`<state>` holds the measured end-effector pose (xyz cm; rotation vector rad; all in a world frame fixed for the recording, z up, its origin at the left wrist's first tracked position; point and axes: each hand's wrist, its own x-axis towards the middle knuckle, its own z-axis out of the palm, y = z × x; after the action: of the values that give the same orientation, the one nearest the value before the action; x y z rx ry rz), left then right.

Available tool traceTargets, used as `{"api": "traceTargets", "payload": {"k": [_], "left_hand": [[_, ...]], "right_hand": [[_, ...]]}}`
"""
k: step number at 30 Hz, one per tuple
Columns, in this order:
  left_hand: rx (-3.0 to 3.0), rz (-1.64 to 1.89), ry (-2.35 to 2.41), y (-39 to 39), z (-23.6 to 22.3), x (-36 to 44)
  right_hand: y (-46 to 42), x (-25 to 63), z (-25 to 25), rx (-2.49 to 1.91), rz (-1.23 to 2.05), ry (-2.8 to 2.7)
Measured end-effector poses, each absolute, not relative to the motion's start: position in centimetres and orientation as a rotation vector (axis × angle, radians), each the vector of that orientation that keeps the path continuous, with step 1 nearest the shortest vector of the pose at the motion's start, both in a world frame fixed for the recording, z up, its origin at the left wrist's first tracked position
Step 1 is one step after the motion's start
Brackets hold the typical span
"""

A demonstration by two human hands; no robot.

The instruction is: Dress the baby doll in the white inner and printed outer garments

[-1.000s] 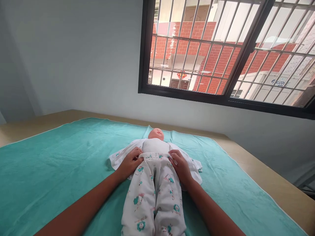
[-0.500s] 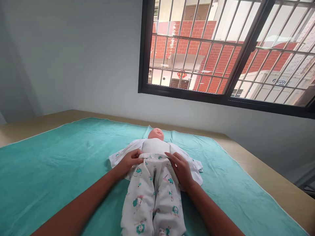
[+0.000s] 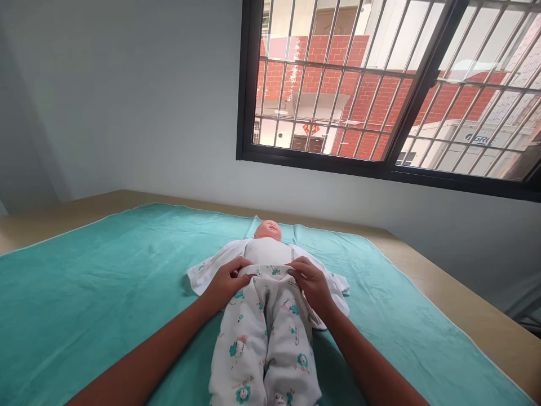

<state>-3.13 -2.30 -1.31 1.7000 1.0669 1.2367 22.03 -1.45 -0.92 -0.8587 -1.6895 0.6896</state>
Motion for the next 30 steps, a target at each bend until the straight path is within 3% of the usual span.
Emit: {"api": "traceTargets", "payload": {"k": [4,8,20,30], "left_hand": [[1.858,1.213,1.031,-2.6,-0.6,-3.0],[2.079,1.172,0.969,-3.3,0.2,-2.5],[1.745,1.32,1.03,-4.0,0.7,-2.1],[1.59,0.74,0.978,0.0,-1.3,-7.2]], "right_hand": [[-1.3,22.3,-1.0,-0.833,1.117,-1.519],[-1.1,22.4,-1.0,-0.815,1.317,-1.374],[-1.2,22.1,-0.9,-0.91,1.265,-1.4],[0.8,23.8,-2.7,-1.186,1.046,-1.694]]}}
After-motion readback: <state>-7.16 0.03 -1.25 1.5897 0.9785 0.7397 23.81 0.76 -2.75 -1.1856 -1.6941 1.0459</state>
